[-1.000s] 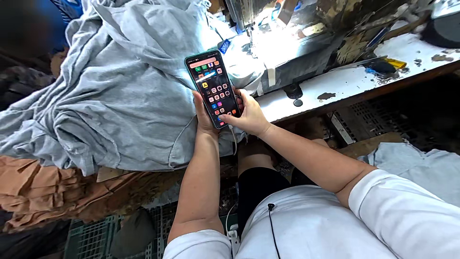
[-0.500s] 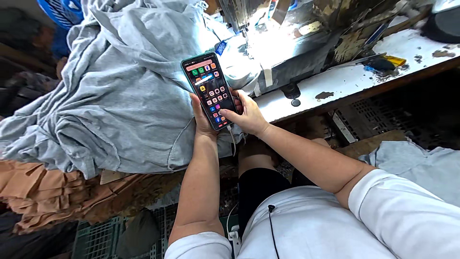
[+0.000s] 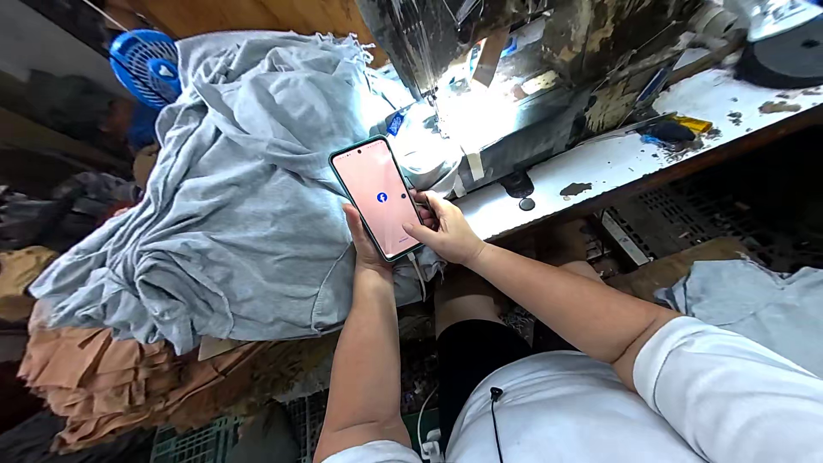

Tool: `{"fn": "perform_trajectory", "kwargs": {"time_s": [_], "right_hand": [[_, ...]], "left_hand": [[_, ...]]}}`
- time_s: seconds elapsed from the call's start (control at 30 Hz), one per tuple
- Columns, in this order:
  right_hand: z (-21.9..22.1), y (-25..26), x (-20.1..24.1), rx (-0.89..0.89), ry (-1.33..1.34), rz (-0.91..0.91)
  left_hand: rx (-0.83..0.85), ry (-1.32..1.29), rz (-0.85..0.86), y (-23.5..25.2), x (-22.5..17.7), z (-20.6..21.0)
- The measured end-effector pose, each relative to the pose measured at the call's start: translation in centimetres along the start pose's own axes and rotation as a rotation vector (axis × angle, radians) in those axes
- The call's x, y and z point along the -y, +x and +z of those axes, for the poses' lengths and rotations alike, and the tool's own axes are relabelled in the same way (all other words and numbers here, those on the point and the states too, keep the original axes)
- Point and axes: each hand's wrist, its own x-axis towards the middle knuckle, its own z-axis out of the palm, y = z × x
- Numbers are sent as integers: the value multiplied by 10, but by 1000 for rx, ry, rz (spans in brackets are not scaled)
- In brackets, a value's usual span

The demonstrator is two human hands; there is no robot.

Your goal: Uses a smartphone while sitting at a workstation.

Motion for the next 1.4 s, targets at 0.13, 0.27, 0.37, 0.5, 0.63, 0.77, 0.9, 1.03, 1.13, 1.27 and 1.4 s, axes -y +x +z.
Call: {"fn": "perform_trajectory", "kwargs": {"time_s": [0.13, 0.27, 0.37, 0.5, 0.63, 0.77, 0.9, 1.03, 1.13, 1.27, 1.4], "right_hand": [[0, 0, -2, 5, -4, -14], [0, 0, -2, -3, -5, -22], [-1, 0, -3, -4, -12, -13], [-1, 1, -4, -5, -18, -17], [0, -1, -4, -13, -21, -19], [-2, 1, -3, 0, 8, -38], [-2, 1, -2, -15, 17, -65], [-2, 2, -3, -22, 27, -59], [-2, 2, -4, -26, 34, -62], [-1, 2, -4, -31, 36, -60], [-1, 2, -4, -29, 38, -47]], "left_hand": [[-4, -14, -12, 0, 1, -1], [22, -75, -29, 1, 1, 0], [39, -49, -34, 1, 1, 0], [41, -69, -41, 3, 1, -1], [20, -40, -26, -1, 1, 2], [42, -31, -14, 2, 0, 3], [56, -22, 4, 5, 0, 3], [100, -46, 4, 7, 1, -1], [104, -73, -6, 7, 0, 0], [132, -106, -16, 8, -1, 1], [111, -109, -17, 8, 0, 1]]}}
